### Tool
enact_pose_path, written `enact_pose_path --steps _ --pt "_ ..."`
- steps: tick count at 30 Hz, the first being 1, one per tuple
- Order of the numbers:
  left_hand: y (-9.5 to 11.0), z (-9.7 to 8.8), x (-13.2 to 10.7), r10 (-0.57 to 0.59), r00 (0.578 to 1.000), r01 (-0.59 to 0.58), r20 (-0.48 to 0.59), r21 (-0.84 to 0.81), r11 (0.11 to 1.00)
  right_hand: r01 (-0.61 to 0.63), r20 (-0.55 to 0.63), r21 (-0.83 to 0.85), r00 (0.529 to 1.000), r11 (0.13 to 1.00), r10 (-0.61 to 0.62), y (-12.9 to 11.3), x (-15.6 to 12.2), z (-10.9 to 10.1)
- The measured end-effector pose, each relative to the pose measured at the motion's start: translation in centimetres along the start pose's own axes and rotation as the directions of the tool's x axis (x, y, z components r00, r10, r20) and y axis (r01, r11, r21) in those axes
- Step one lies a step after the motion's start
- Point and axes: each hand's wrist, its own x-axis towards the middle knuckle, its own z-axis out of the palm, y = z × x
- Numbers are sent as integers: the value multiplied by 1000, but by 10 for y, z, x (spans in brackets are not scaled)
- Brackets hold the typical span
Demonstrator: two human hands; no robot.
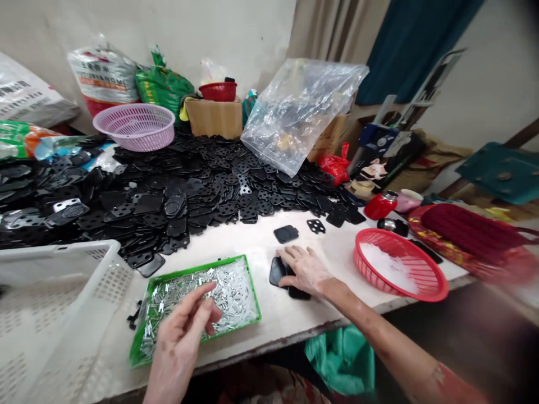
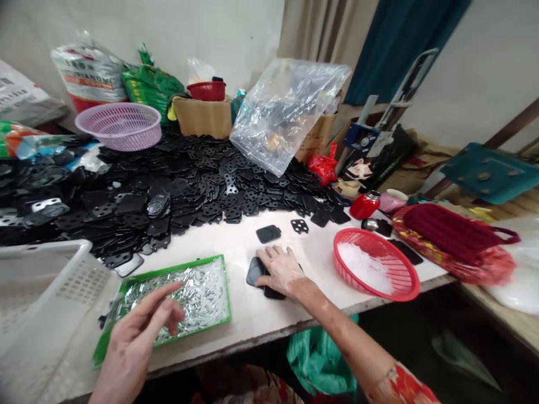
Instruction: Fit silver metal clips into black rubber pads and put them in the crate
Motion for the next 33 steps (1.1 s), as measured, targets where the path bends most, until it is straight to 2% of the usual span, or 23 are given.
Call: enact_pose_path --steps 3,6,8,11,13,15,18,20,21,23,24,27,29,31,33 --pt "-5 0 -5 -25 999 26 25 -39 999 -8 13 33 1000 999 8 -13 0 6" --pt "-8 -2 -9 -39 999 39 -2 -49 998 -7 0 154 1000 988 7 -13 8 7" --pt "-9 -4 -11 -39 999 39 -10 -46 998 15 -53 261 999 965 -1 -10 17 6" --pt "-9 -5 -13 -51 999 51 3 -42 998 86 -210 426 978 901 6 -7 31 1" --pt "-7 -4 -14 -90 996 90 9 -44 995 154 -325 553 945 819 42 -13 36 -4" --pt "-4 1 -15 -137 990 137 14 -61 989 248 -378 685 925 685 43 -30 37 -11" --pt "0 14 -17 -163 986 167 42 -149 975 345 -363 822 930 453 -49 -72 29 -17" --pt "0 24 -16 -142 988 151 56 -223 963 364 -350 863 931 351 -105 -100 24 -19" --pt "-2 27 -15 -129 990 140 59 -254 957 375 -353 868 927 326 -127 -110 21 -19" --pt "-6 27 -13 -128 992 126 18 -349 928 405 -373 842 914 356 -160 -118 18 -21" --pt "-8 24 -11 -149 988 122 -31 -420 899 420 -383 806 907 417 -174 -115 16 -22" --pt "-14 2 -7 -254 943 63 -213 -637 768 393 -358 575 910 718 -211 -87 3 -20" --pt "-16 -13 -5 -280 929 52 -244 -661 749 338 -277 368 929 866 -245 -62 -9 -13" --pt "-16 -22 -5 -286 926 61 -246 -651 757 299 -203 215 945 930 -256 -40 -19 -4" --pt "-14 -22 -5 -295 922 67 -251 -646 760 238 -176 136 961 962 -213 -22 -19 3"
